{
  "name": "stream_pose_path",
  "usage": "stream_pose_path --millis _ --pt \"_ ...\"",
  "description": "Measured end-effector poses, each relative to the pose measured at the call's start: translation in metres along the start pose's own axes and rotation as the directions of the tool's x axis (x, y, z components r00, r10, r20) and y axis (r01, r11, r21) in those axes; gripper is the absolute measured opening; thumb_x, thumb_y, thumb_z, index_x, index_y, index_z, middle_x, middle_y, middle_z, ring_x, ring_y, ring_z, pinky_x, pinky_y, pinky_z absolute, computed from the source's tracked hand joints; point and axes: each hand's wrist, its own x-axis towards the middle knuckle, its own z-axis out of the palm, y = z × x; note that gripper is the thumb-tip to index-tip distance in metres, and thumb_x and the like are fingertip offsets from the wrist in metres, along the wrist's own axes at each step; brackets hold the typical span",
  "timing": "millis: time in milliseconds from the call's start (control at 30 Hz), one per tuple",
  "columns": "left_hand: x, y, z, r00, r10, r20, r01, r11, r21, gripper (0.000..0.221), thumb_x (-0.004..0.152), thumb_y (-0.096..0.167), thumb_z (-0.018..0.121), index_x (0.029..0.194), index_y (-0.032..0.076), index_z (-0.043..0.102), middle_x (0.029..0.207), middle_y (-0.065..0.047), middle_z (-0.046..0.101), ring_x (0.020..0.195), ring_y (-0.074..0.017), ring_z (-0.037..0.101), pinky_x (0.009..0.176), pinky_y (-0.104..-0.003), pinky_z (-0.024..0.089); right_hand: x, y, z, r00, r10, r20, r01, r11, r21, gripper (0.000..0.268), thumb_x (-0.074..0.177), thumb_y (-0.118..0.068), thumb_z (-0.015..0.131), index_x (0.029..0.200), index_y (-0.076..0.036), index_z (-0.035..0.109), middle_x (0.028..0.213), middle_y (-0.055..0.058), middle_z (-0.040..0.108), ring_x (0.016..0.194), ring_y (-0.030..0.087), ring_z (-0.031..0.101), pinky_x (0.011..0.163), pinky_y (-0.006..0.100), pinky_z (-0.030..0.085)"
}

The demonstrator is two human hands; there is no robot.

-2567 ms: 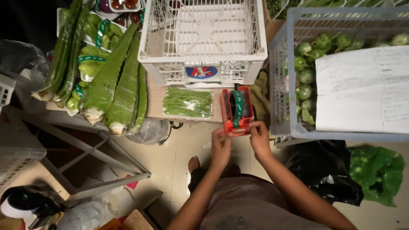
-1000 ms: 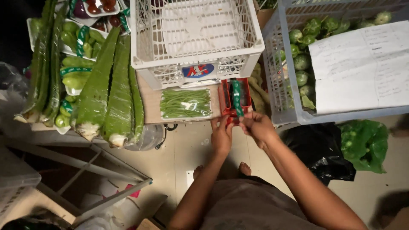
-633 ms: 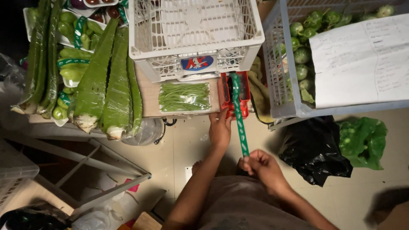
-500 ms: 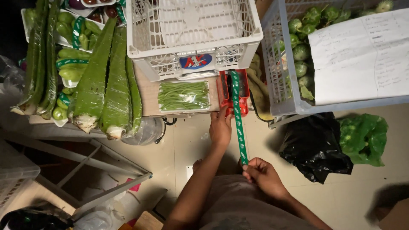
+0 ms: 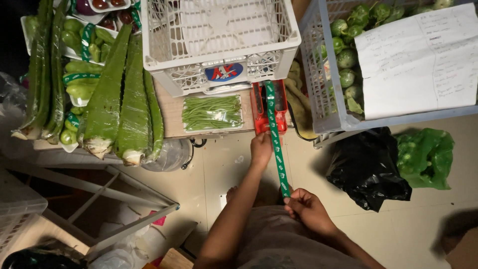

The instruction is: Packaging green beans by bundling them with tape and placing them into crates.

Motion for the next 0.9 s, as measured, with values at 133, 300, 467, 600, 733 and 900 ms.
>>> stream_pose_path --millis 133,300,467,600,733,900 --pt "-0.043 0.082 -0.015 0.963 -0.163 0.213 0.232 0.904 -0.358 0.041 0.091 0.030 0.043 0.104 0.007 0.075 0.102 -0.014 0.080 0.091 -0.0227 0.078 0.083 -0.032 0.055 0.018 0.019 -0.010 1.000 -0.010 -0.007 0.010 0.999 -0.033 0.022 0.094 -0.002 0.071 0.079 -0.005 0.057 0.069 0.015 0.068 0.055 0.019 0.054 0.055 0.030 0.043" --pt "-0.037 0.079 -0.012 0.989 -0.118 0.088 0.128 0.986 -0.111 0.034 0.085 0.036 0.074 0.102 0.008 0.081 0.096 -0.003 0.079 0.092 -0.0149 0.070 0.084 -0.027 0.051 0.017 0.015 -0.002 0.998 0.043 -0.055 -0.039 0.997 0.068 0.024 0.094 0.002 0.071 0.079 -0.006 0.053 0.070 0.017 0.063 0.059 0.021 0.052 0.060 0.031 0.042" --pt "-0.025 0.054 -0.006 0.996 0.046 0.080 -0.046 0.999 -0.003 0.029 0.092 0.038 0.071 0.090 0.010 0.080 0.074 0.004 0.059 0.068 -0.0094 0.050 0.061 -0.027 0.038 0.030 0.019 -0.009 0.997 0.038 -0.068 -0.035 0.999 0.036 0.022 0.095 0.001 0.071 0.081 -0.006 0.055 0.070 0.016 0.064 0.060 0.021 0.055 0.061 0.031 0.043" --pt "-0.028 0.054 -0.005 0.993 0.077 0.092 -0.079 0.997 0.019 0.025 0.098 0.032 0.065 0.098 0.016 0.084 0.080 0.007 0.074 0.065 -0.0063 0.051 0.061 -0.024 0.042 0.040 0.029 -0.013 0.990 0.082 -0.111 -0.073 0.994 0.082 0.024 0.095 0.002 0.072 0.080 -0.008 0.057 0.084 0.008 0.063 0.074 0.022 0.066 0.068 0.030 0.052" --pt "-0.023 0.052 -0.004 0.991 0.090 0.102 -0.091 0.996 0.005 0.024 0.099 0.028 0.064 0.098 0.015 0.084 0.082 0.007 0.075 0.062 -0.0054 0.049 0.057 -0.023 0.040 0.036 0.021 -0.005 0.987 0.090 -0.136 -0.077 0.992 0.097 0.023 0.094 0.003 0.073 0.080 -0.008 0.058 0.085 0.008 0.064 0.076 0.021 0.067 0.070 0.028 0.055" --pt "-0.016 0.045 0.000 0.995 0.049 0.090 -0.051 0.998 0.022 0.024 0.097 0.027 0.063 0.097 0.017 0.085 0.065 0.009 0.056 0.058 -0.0070 0.043 0.053 -0.025 0.036 0.038 0.022 -0.004 0.990 0.067 -0.121 -0.064 0.997 0.032 0.022 0.094 0.000 0.072 0.081 -0.008 0.057 0.079 0.010 0.065 0.069 0.018 0.063 0.061 0.028 0.047"
